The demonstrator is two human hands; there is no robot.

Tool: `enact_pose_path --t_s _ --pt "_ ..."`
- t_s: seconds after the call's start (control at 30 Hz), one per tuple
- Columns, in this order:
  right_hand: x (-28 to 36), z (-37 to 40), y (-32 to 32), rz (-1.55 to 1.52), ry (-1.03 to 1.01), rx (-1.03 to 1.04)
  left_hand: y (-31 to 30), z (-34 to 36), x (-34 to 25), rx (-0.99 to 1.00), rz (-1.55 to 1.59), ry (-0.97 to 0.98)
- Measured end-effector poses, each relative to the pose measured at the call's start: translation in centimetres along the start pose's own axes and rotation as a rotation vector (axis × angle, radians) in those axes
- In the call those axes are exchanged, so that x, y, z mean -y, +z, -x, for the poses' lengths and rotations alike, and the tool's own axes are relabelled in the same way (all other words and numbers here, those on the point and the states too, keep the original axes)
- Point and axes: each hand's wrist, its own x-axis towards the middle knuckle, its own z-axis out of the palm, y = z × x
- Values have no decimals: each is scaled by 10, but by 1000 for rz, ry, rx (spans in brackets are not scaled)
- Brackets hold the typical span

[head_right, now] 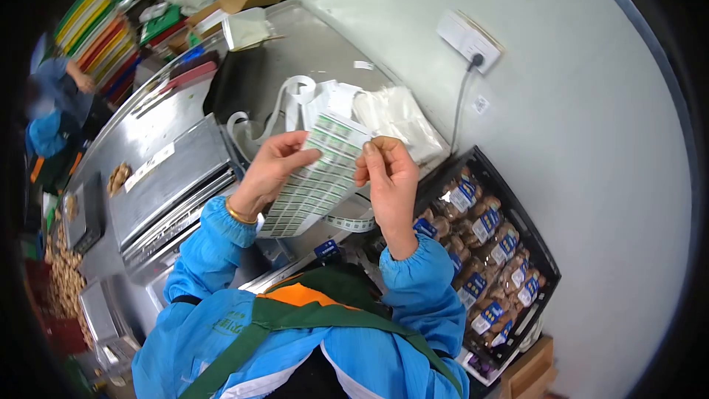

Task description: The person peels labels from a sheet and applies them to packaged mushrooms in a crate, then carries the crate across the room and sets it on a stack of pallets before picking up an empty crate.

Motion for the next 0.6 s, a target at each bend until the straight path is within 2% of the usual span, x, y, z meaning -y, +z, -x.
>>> enact_pose_path --t_s 0.07,0.2,0.27,0.37,0.47,0.53,0.57,0.6 --pt "0 9 -7 -74 -3 -27 -2 1 -2 -40 -10 56" --pt "9 36 -24 28 -54 -177 -9 -9 5 -16 119 76" --pt "12 52 -30 124 -100 -247 -6 -21 7 -215 261 179" --pt "13 74 -38 217 -200 -261 -9 -42 26 -294 303 236" --pt "20 87 -38 126 -85 -314 -20 -48 59 -358 299 282" --pt "13 93 -45 82 -27 -267 -12 -35 67 -632 -245 348" --pt "9 93 -48 -94 77 -214 -15 -23 69 -594 -369 381" --pt "6 93 -48 -272 184 -154 -8 -11 70 -640 -442 500"
